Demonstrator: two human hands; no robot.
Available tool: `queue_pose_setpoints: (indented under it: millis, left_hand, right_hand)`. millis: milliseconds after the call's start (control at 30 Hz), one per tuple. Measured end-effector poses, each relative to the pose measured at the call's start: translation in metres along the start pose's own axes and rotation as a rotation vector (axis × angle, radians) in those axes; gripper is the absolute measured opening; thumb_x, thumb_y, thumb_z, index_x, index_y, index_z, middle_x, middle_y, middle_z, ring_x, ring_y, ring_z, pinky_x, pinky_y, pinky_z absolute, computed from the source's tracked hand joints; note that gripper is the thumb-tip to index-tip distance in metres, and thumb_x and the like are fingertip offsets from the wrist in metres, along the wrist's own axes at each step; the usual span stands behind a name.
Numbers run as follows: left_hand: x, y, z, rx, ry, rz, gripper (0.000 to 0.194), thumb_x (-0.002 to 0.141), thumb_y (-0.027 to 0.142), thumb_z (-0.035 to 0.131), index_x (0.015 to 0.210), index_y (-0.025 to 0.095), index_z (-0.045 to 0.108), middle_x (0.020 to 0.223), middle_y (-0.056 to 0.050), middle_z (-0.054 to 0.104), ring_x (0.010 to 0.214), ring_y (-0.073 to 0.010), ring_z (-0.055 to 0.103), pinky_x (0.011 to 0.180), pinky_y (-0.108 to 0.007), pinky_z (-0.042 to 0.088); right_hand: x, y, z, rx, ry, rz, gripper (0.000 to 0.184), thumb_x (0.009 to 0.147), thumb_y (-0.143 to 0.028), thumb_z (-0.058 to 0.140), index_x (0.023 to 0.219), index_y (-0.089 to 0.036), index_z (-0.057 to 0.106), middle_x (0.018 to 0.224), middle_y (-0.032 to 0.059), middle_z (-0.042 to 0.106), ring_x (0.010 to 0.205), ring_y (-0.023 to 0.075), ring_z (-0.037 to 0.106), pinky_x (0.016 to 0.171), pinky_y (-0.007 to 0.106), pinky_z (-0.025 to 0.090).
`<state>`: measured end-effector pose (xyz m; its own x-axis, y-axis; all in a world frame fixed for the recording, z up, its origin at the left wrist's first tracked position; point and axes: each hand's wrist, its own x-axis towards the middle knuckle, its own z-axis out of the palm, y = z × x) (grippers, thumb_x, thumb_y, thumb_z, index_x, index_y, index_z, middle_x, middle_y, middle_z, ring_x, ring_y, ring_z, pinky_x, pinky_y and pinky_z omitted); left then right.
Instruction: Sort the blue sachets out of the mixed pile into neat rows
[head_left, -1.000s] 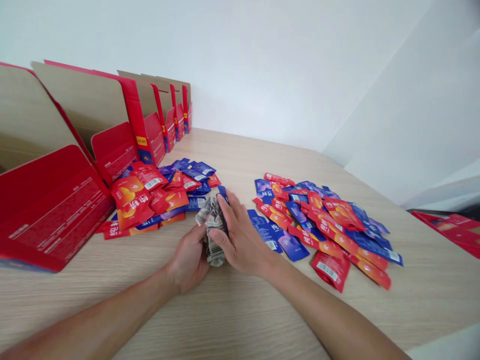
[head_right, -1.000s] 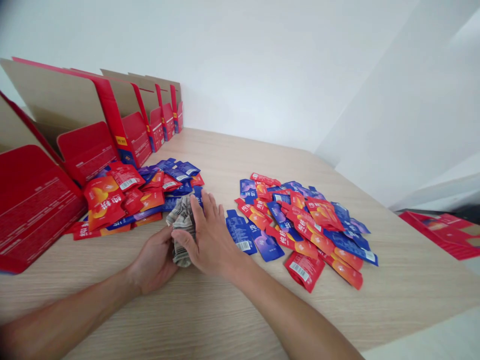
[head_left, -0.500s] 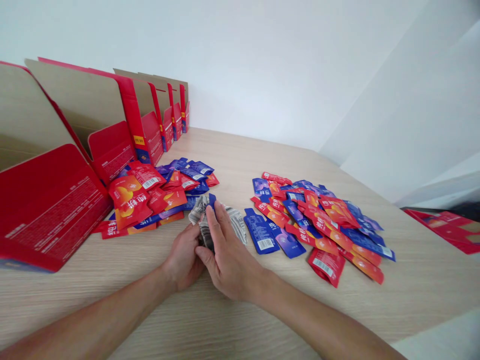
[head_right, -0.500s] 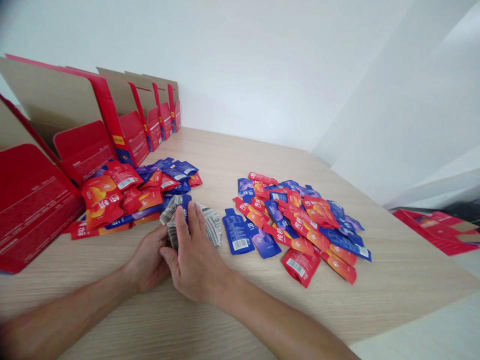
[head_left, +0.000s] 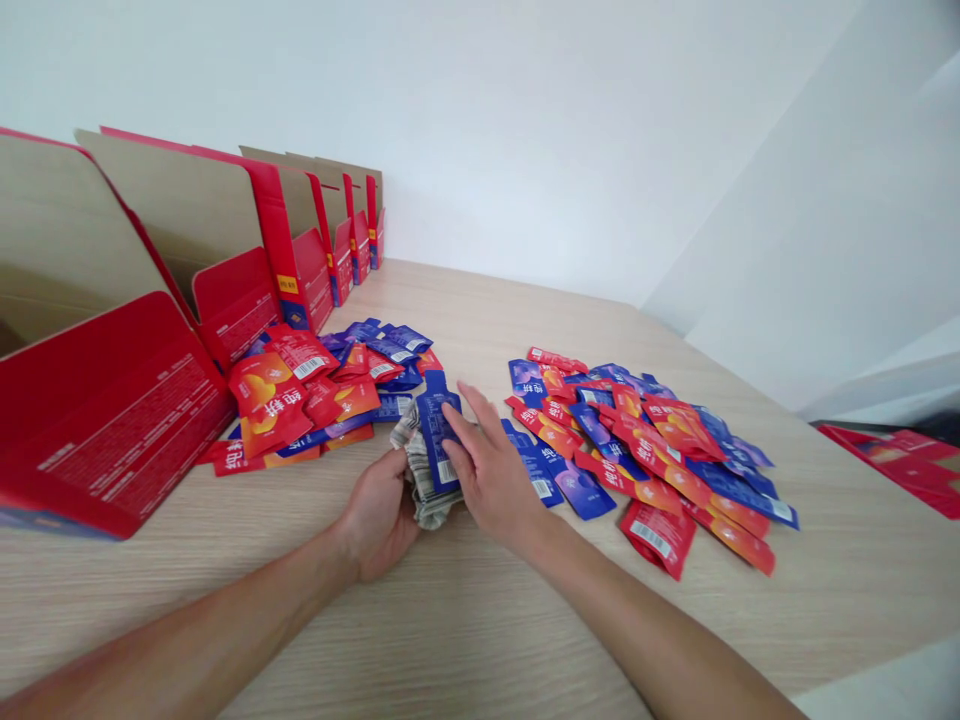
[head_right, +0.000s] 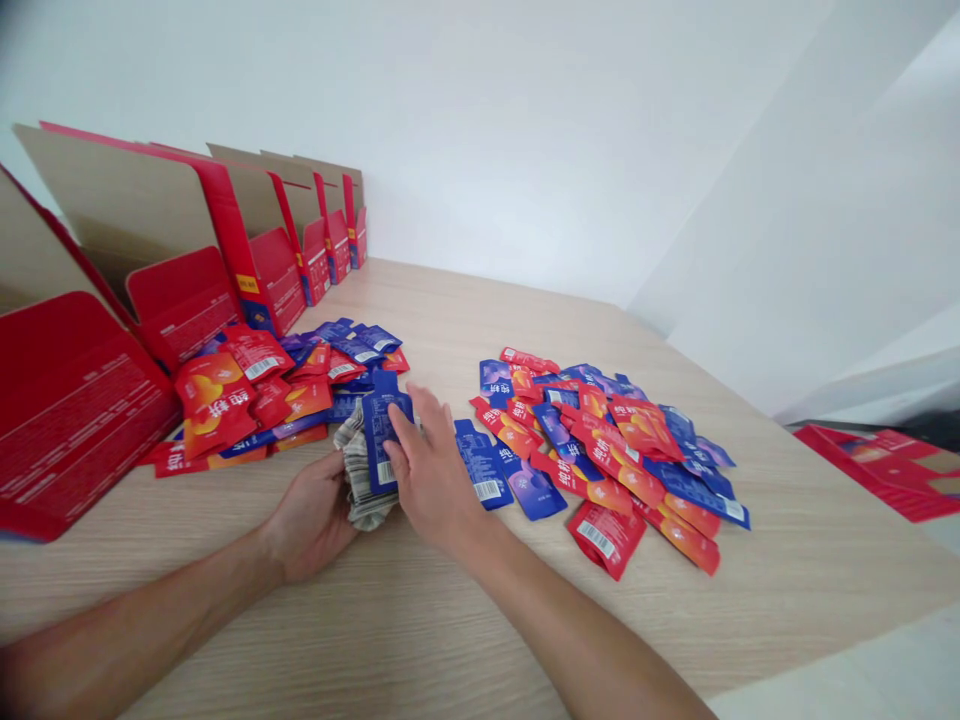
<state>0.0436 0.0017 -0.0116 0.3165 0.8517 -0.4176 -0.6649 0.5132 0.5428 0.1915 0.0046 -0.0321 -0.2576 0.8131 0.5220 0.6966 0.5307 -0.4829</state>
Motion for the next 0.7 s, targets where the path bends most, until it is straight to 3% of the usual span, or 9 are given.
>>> queue_pose_setpoints:
  millis: [100, 233, 367, 500, 600, 700]
  left_hand:
    - [-0.002, 0.001, -0.001, 0.002, 0.011, 0.008, 0.037, 0.095, 0.010, 0.051, 0.124, 0.013, 0.073, 0.106, -0.011, 0.081, 0.086, -0.0232, 0.079, 0.083, -0.036, 0.065]
    - [-0.003, 0.001, -0.001, 0.023, 0.045, 0.023, 0.034, 0.097, 0.014, 0.051, 0.123, 0.013, 0.073, 0.103, -0.010, 0.081, 0.087, -0.0232, 0.079, 0.086, -0.035, 0.064]
    - [0.000, -0.001, -0.004, -0.011, 0.074, 0.052, 0.029, 0.099, 0.015, 0.051, 0.119, 0.012, 0.072, 0.101, -0.010, 0.081, 0.089, -0.0222, 0.078, 0.090, -0.035, 0.063]
    - [0.002, -0.001, -0.006, -0.049, 0.058, 0.038, 0.027, 0.095, 0.009, 0.052, 0.112, 0.010, 0.073, 0.102, -0.012, 0.081, 0.089, -0.0228, 0.078, 0.089, -0.035, 0.064]
    - [0.001, -0.001, -0.005, -0.043, 0.030, 0.037, 0.027, 0.095, 0.007, 0.052, 0.110, 0.010, 0.074, 0.103, -0.013, 0.081, 0.090, -0.0235, 0.078, 0.087, -0.035, 0.064]
    - [0.000, -0.001, -0.003, -0.023, -0.003, 0.045, 0.028, 0.096, 0.008, 0.052, 0.113, 0.012, 0.074, 0.106, -0.012, 0.081, 0.091, -0.0237, 0.078, 0.087, -0.035, 0.064]
  right_hand:
    - [-0.004, -0.004, -0.001, -0.017, -0.137, -0.093, 0.062, 0.111, -0.046, 0.041, 0.168, -0.024, 0.031, 0.167, 0.0151, 0.042, 0.159, 0.0276, 0.031, 0.130, 0.060, 0.027]
    - [-0.010, -0.019, -0.007, -0.038, -0.253, -0.085, 0.091, 0.101, -0.057, 0.059, 0.169, -0.009, 0.022, 0.171, 0.0240, 0.030, 0.162, 0.0348, 0.023, 0.128, 0.059, 0.033]
    - [-0.014, -0.033, -0.012, -0.102, -0.334, -0.096, 0.084, 0.094, -0.034, 0.067, 0.165, -0.004, 0.032, 0.168, 0.0259, 0.034, 0.159, 0.0365, 0.028, 0.128, 0.057, 0.035]
    - [-0.016, -0.044, -0.031, -0.143, -0.470, -0.097, 0.075, 0.086, -0.017, 0.060, 0.155, 0.008, 0.044, 0.162, 0.0316, 0.040, 0.154, 0.0383, 0.040, 0.125, 0.052, 0.040]
    - [-0.015, -0.043, -0.058, -0.032, -0.531, -0.040, 0.063, 0.089, -0.013, 0.052, 0.152, -0.006, 0.056, 0.150, 0.0219, 0.061, 0.135, 0.0326, 0.063, 0.113, 0.047, 0.053]
    - [-0.010, -0.032, -0.086, 0.200, -0.428, 0.119, 0.056, 0.092, -0.015, 0.051, 0.146, -0.022, 0.064, 0.130, 0.0089, 0.076, 0.099, 0.0223, 0.078, 0.090, 0.038, 0.062]
